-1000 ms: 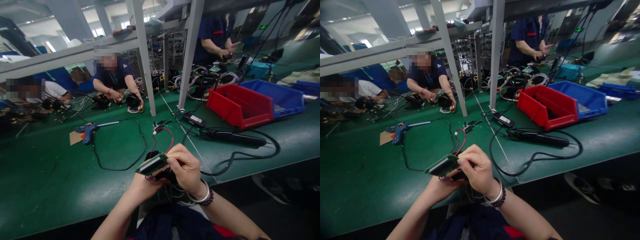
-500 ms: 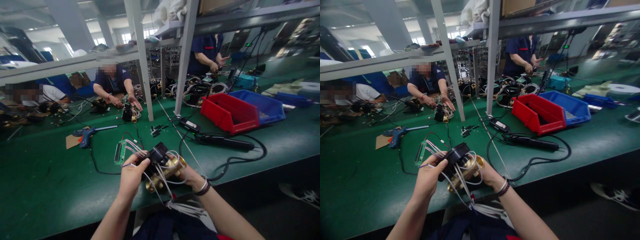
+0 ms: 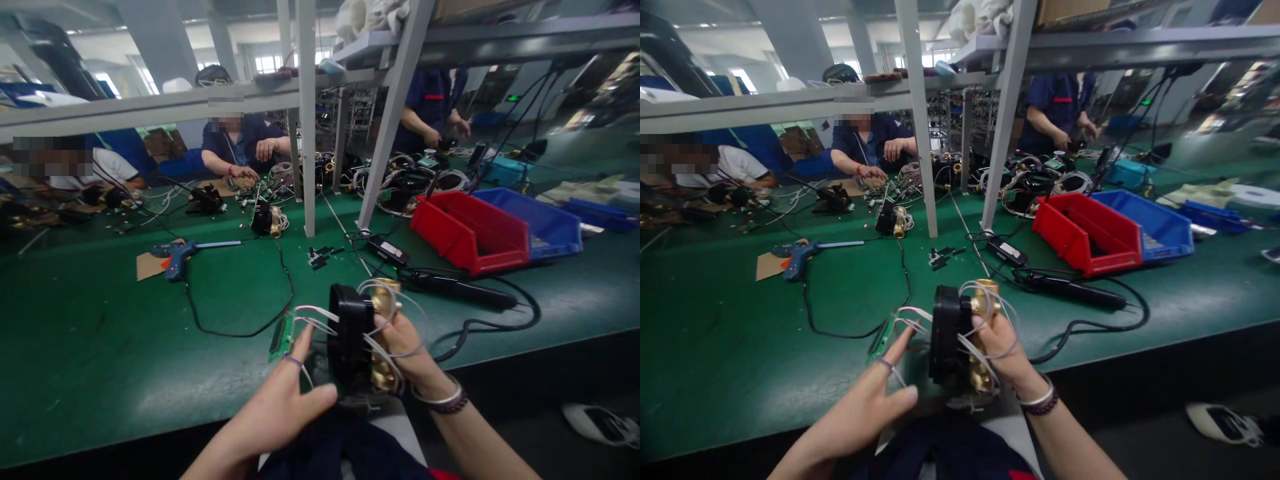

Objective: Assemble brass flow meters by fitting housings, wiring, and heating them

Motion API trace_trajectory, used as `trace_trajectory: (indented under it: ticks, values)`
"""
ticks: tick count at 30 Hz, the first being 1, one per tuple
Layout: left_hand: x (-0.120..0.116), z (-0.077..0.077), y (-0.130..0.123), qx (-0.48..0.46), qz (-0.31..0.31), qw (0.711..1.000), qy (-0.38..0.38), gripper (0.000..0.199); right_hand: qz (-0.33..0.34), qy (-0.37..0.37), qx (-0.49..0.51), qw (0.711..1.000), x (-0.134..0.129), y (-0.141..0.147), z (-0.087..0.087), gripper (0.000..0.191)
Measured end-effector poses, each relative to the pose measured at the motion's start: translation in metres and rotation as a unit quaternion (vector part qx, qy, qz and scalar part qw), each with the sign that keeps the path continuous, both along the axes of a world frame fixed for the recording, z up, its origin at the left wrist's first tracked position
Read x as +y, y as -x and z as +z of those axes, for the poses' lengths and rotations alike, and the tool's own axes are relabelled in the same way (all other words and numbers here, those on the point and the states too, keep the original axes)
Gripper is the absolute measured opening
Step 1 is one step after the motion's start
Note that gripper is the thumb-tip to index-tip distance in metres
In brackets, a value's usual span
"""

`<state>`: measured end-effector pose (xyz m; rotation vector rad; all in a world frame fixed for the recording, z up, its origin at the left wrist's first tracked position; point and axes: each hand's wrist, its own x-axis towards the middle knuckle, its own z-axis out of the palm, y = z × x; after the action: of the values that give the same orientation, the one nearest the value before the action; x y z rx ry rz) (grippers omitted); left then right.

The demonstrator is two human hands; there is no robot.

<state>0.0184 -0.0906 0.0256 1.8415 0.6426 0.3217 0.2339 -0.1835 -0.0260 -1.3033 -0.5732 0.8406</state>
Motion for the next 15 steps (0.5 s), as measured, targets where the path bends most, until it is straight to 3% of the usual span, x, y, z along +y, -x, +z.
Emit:
trace_trajectory:
  ticks: [2,3,4,7,9,11,13,15]
  values:
    - [0.009,0.012,0.019,0.074,-0.151,0.986,0.017,0.044,0.014,0.024,-0.011,1.0,-0.014,-0.017,0.015,0.042]
    - [0.016,0.017,0.022,0.081,-0.17,0.982,0.017,0.031,0.022,0.036,-0.027,0.999,-0.02,-0.024,0.023,0.042]
    - [0.022,0.019,0.021,0.068,-0.151,0.986,0.001,0.024,0.032,0.045,-0.047,0.997,-0.024,-0.028,0.032,0.041]
    - [0.042,0.014,-0.005,-0.021,-0.048,0.993,-0.109,0.031,0.065,0.077,-0.096,0.99,-0.031,-0.032,0.054,0.039]
    - [0.05,0.004,-0.029,-0.037,-0.122,0.981,-0.149,0.055,0.08,0.091,-0.119,0.986,-0.032,-0.031,0.06,0.033]
    - [0.054,-0.007,-0.045,-0.016,-0.237,0.959,-0.154,0.062,0.088,0.095,-0.149,0.98,-0.033,-0.031,0.062,0.03]
    - [0.054,-0.016,-0.05,0.015,-0.299,0.942,-0.155,0.048,0.084,0.1,-0.189,0.973,-0.038,-0.033,0.065,0.029]
    - [0.052,-0.021,-0.044,0.033,-0.29,0.942,-0.166,0.031,0.058,0.105,-0.239,0.964,-0.044,-0.036,0.068,0.027]
